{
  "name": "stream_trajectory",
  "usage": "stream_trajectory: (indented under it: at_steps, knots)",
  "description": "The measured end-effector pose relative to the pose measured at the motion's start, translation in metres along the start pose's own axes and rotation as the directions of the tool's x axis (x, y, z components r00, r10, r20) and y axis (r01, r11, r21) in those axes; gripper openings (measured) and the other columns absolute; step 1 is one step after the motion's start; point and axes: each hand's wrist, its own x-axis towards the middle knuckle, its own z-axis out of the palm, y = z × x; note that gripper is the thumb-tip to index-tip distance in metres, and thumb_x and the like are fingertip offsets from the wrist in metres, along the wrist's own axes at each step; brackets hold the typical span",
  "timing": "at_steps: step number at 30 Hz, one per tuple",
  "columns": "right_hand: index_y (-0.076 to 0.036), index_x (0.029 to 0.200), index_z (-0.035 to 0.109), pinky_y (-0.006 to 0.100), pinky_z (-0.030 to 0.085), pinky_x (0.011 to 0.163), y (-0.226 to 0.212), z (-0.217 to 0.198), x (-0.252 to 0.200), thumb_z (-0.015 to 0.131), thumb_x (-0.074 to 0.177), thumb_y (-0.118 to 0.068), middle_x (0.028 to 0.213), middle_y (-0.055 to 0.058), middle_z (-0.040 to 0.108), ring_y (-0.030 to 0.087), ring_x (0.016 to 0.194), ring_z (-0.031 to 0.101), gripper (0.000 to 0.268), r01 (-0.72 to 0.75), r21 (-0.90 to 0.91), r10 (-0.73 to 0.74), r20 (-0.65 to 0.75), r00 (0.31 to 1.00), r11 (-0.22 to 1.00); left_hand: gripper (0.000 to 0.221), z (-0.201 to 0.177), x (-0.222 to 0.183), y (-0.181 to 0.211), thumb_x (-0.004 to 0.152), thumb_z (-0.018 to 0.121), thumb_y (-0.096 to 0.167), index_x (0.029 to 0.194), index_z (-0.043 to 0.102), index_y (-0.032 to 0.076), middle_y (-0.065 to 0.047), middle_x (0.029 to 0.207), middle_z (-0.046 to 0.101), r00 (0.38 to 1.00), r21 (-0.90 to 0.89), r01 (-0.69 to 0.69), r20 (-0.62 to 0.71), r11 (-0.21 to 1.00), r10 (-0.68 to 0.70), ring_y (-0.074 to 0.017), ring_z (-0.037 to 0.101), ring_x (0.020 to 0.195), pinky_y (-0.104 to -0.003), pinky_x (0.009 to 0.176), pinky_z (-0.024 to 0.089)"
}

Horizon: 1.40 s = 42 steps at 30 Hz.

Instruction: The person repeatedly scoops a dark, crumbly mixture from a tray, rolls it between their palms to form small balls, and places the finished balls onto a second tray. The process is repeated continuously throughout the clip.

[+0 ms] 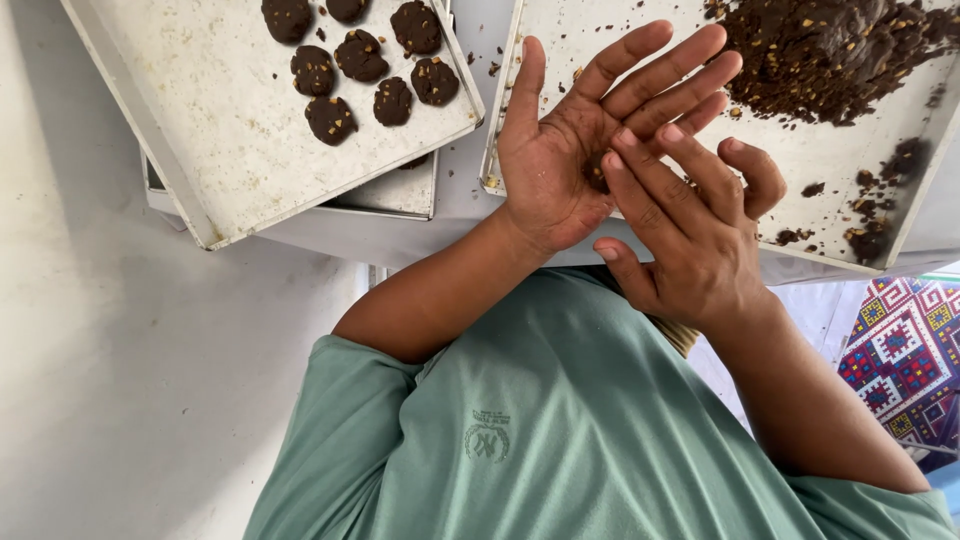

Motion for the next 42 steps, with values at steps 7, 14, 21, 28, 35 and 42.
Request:
stream_trajectory:
  at_steps: [7, 14, 21, 28, 35, 42]
  knots:
    - [0.001, 0.132, 0.076, 0.048, 0.025, 0.115, 0.000, 0.000, 0.000, 0.044, 0.111, -0.040, 0.138, 0.015, 0.075, 0.033, 0.135, 0.055, 0.056, -0.021, -0.018, 0.021, 0.000, 1.000, 1.000, 0.086, -0.023, 0.009, 0.003, 0.114, 0.028, 0.069, 0.150, 0.036, -0.009, -0.042, 0.173, 0.021, 0.998, -0.005, -0.026, 0.065, 1.000, 0.026, -0.0582, 0.016, 0.166, -0.064, 0.140, 0.012]
    - [0.004, 0.131, 0.076, 0.046, 0.023, 0.114, 0.007, 0.001, 0.000, 0.042, 0.111, -0.039, 0.137, 0.019, 0.076, 0.030, 0.135, 0.050, 0.059, -0.058, -0.006, 0.057, -0.053, 0.997, 0.998, 0.086, -0.021, 0.007, 0.005, 0.114, 0.027, 0.068, 0.151, 0.035, -0.010, -0.041, 0.173, 0.022, 0.996, -0.034, -0.072, 0.045, 0.997, 0.074, -0.0569, 0.014, 0.170, -0.064, 0.141, 0.011]
    - [0.006, 0.127, 0.079, 0.050, 0.028, 0.111, 0.008, -0.006, 0.005, 0.042, 0.112, -0.035, 0.132, 0.022, 0.076, 0.038, 0.130, 0.055, 0.057, -0.045, 0.006, 0.045, -0.092, 0.995, 0.999, 0.085, -0.042, 0.016, 0.008, 0.118, 0.026, 0.070, 0.156, 0.044, -0.004, -0.034, 0.177, 0.027, 0.949, 0.092, -0.098, 0.310, 0.991, 0.065, -0.0521, 0.021, 0.170, -0.053, 0.137, 0.026]
    - [-0.001, 0.128, 0.078, 0.045, 0.029, 0.111, -0.003, 0.004, 0.001, 0.045, 0.109, -0.039, 0.133, 0.014, 0.077, 0.031, 0.129, 0.058, 0.054, -0.018, -0.007, 0.017, -0.018, 1.000, 1.000, 0.088, -0.003, 0.002, 0.002, 0.108, 0.024, 0.067, 0.155, 0.028, -0.007, -0.035, 0.177, 0.016, 0.996, -0.022, -0.088, 0.021, 0.996, 0.088, -0.0507, 0.009, 0.172, -0.059, 0.136, 0.010]
    - [-0.001, 0.127, 0.080, 0.043, 0.021, 0.119, -0.016, 0.006, 0.002, 0.048, 0.111, -0.039, 0.132, 0.014, 0.080, 0.026, 0.126, 0.067, 0.052, -0.045, -0.083, 0.043, -0.021, 0.999, 0.996, 0.097, 0.001, -0.002, 0.003, 0.114, 0.013, 0.072, 0.165, 0.019, -0.010, -0.034, 0.175, 0.014, 0.999, -0.091, -0.035, 0.020, 0.995, 0.037, -0.0434, 0.008, 0.169, -0.047, 0.140, 0.004]
    - [0.001, 0.137, 0.076, 0.051, 0.017, 0.123, -0.009, 0.000, 0.001, 0.046, 0.113, -0.040, 0.141, 0.018, 0.076, 0.035, 0.138, 0.060, 0.057, -0.041, 0.019, 0.040, 0.047, 0.998, 0.999, 0.097, 0.007, -0.004, -0.003, 0.109, 0.015, 0.073, 0.165, 0.017, -0.006, -0.029, 0.175, 0.012, 0.996, -0.091, -0.072, 0.043, 0.993, 0.076, -0.0434, 0.004, 0.171, -0.050, 0.138, 0.003]
